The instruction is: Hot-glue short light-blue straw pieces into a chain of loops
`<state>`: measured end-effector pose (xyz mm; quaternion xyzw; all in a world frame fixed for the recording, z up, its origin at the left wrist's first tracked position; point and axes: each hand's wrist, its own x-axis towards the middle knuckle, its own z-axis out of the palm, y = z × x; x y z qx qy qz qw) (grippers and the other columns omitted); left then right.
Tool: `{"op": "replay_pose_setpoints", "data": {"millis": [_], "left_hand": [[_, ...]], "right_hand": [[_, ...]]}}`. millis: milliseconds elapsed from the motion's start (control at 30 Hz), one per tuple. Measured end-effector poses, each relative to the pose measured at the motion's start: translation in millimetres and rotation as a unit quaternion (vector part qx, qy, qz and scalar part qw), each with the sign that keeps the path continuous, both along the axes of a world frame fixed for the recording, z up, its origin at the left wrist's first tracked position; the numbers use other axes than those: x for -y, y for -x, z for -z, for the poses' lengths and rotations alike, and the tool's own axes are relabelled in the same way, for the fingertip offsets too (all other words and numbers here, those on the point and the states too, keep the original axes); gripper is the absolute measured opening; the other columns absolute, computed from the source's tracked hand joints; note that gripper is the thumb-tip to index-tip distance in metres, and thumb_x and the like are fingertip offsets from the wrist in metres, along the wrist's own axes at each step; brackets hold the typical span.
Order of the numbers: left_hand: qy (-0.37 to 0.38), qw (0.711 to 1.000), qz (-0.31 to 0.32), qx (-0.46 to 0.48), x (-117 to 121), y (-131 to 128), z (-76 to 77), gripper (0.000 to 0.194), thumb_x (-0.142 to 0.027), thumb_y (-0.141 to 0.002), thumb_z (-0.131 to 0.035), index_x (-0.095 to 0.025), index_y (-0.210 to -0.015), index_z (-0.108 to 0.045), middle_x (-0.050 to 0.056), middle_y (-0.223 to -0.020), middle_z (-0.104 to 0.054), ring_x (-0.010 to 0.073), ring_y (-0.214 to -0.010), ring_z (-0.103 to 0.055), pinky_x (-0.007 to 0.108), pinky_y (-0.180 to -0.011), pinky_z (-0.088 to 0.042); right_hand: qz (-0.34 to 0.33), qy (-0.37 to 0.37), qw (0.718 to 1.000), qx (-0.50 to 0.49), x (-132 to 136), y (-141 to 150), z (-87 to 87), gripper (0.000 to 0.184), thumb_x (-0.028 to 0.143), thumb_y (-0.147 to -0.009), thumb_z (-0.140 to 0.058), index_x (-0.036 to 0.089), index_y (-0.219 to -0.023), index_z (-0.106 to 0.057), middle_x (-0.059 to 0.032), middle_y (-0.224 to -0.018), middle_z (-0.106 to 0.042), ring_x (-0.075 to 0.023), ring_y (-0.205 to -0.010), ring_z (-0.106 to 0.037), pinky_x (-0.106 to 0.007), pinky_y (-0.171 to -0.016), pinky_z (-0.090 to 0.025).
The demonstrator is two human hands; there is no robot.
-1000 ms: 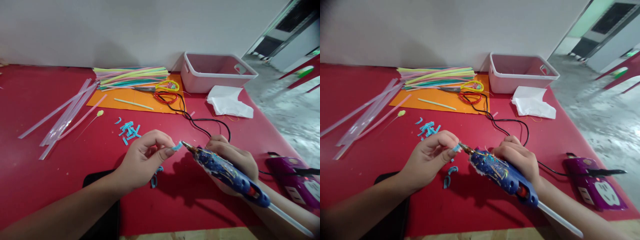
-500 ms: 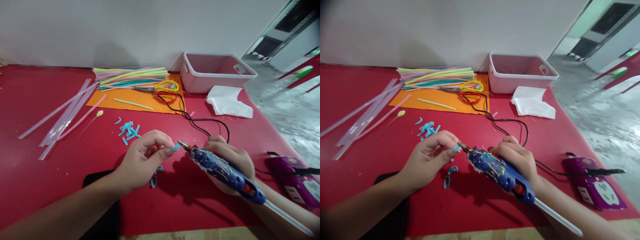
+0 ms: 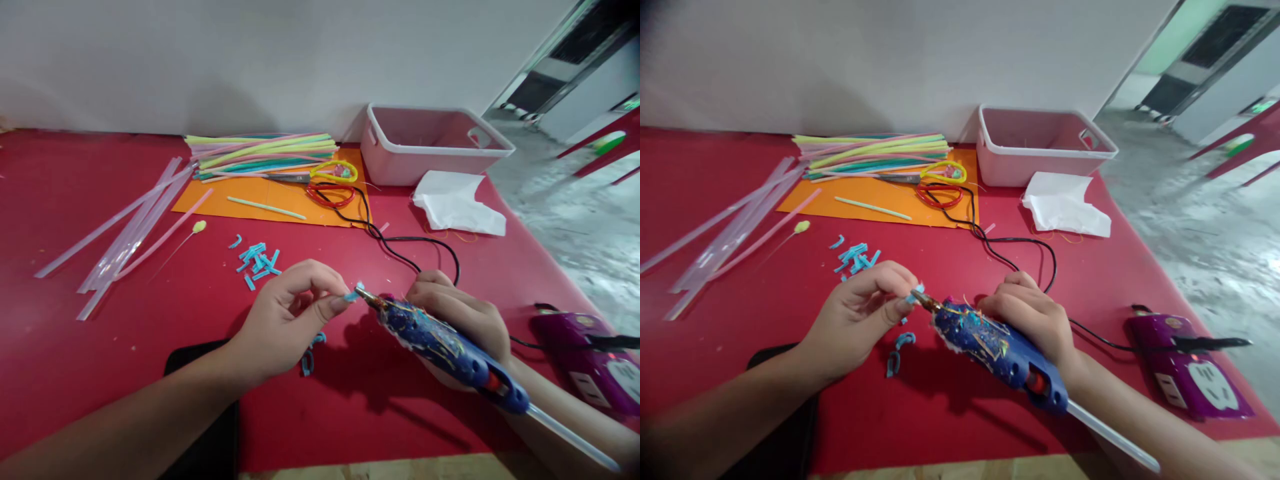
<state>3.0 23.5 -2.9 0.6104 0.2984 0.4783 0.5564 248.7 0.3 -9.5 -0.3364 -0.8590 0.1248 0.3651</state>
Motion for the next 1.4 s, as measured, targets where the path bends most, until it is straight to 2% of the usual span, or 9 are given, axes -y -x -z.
{"op": "replay_pose_setpoints", "data": {"millis": [167, 533, 667, 767, 867, 1033, 1400], "left_hand": [[0.004, 1.000, 0.002, 0.004, -0.3, -0.5, 0.3, 0.012, -0.016, -0.089, -0.067, -0.018, -0.078, -0.065, 0.001, -0.082, -0.066, 0.0110, -0.075, -0.060, 0.020, -0.067, -0.048], [0.000, 1.000, 0.006, 0.006, 0.4, -1.0, 0.5, 0.012, -0.013, -0.090, -0.066, -0.018, -0.079, -0.064, 0.001, -0.083, -0.065, 0.0096, -0.076, -0.060, 0.019, -0.068, -0.047], [0.007, 1.000, 0.007, 0.001, 1.0, -1.6, 0.3, 0.012, -0.015, -0.091, -0.065, -0.018, -0.079, -0.063, 0.000, -0.083, -0.063, 0.0087, -0.076, -0.058, 0.018, -0.067, -0.046], [0.040, 0.999, -0.004, -0.025, 1.9, -0.7, -1.3, 0.014, -0.020, -0.092, -0.064, -0.017, -0.079, -0.060, -0.002, -0.077, -0.057, 0.0077, -0.067, -0.051, 0.018, -0.060, -0.042], [0.080, 0.996, -0.005, -0.041, 3.1, 0.3, -3.2, 0.017, -0.024, -0.093, -0.063, -0.017, -0.079, -0.057, -0.004, -0.071, -0.051, 0.0068, -0.061, -0.044, 0.018, -0.055, -0.038], [0.103, 0.994, -0.001, -0.044, 4.4, 0.6, -5.8, 0.017, -0.025, -0.092, -0.062, -0.017, -0.078, -0.057, -0.005, -0.068, -0.049, 0.0069, -0.059, -0.042, 0.018, -0.053, -0.036], [0.092, 0.995, 0.011, -0.044, 3.8, 0.4, -5.6, 0.018, -0.024, -0.091, -0.064, -0.017, -0.075, -0.059, -0.004, -0.068, -0.049, 0.0081, -0.060, -0.041, 0.021, -0.053, -0.034]], "right_hand": [[0.000, 0.000, 1.000, 0.002, 0.6, -0.7, 0.7, 0.002, 0.019, -0.093, -0.056, 0.021, -0.094, -0.055, 0.0000, -0.071, -0.061, -0.0137, -0.060, -0.055, -0.036, -0.071, -0.046], [0.019, -0.009, 0.999, 0.025, 1.2, -0.4, -5.4, 0.009, 0.017, -0.089, -0.058, 0.022, -0.096, -0.055, 0.0009, -0.069, -0.059, -0.0147, -0.061, -0.056, -0.034, -0.067, -0.048], [0.048, -0.001, 0.998, 0.033, 3.4, 1.7, -6.2, 0.007, 0.018, -0.088, -0.058, 0.023, -0.093, -0.055, 0.0015, -0.067, -0.059, -0.0146, -0.060, -0.056, -0.033, -0.066, -0.048], [0.072, 0.004, 0.997, 0.020, 4.7, 3.2, -5.5, 0.009, 0.017, -0.087, -0.060, 0.024, -0.091, -0.055, 0.0014, -0.069, -0.061, -0.0151, -0.060, -0.057, -0.033, -0.066, -0.048], [0.061, 0.000, 0.998, 0.007, 3.7, 2.7, -5.1, 0.008, 0.018, -0.087, -0.059, 0.024, -0.091, -0.055, 0.0013, -0.069, -0.061, -0.0150, -0.059, -0.055, -0.034, -0.065, -0.048], [0.016, -0.008, 0.999, 0.045, -0.5, 1.0, -4.5, 0.007, 0.017, -0.090, -0.054, 0.022, -0.095, -0.055, 0.0008, -0.067, -0.061, -0.0137, -0.058, -0.056, -0.034, -0.068, -0.048], [0.019, 0.011, 0.999, 0.036, 0.4, 2.7, -2.1, 0.010, 0.018, -0.089, -0.056, 0.023, -0.098, -0.055, 0.0008, -0.071, -0.062, -0.0134, -0.060, -0.057, -0.034, -0.070, -0.048]]}}
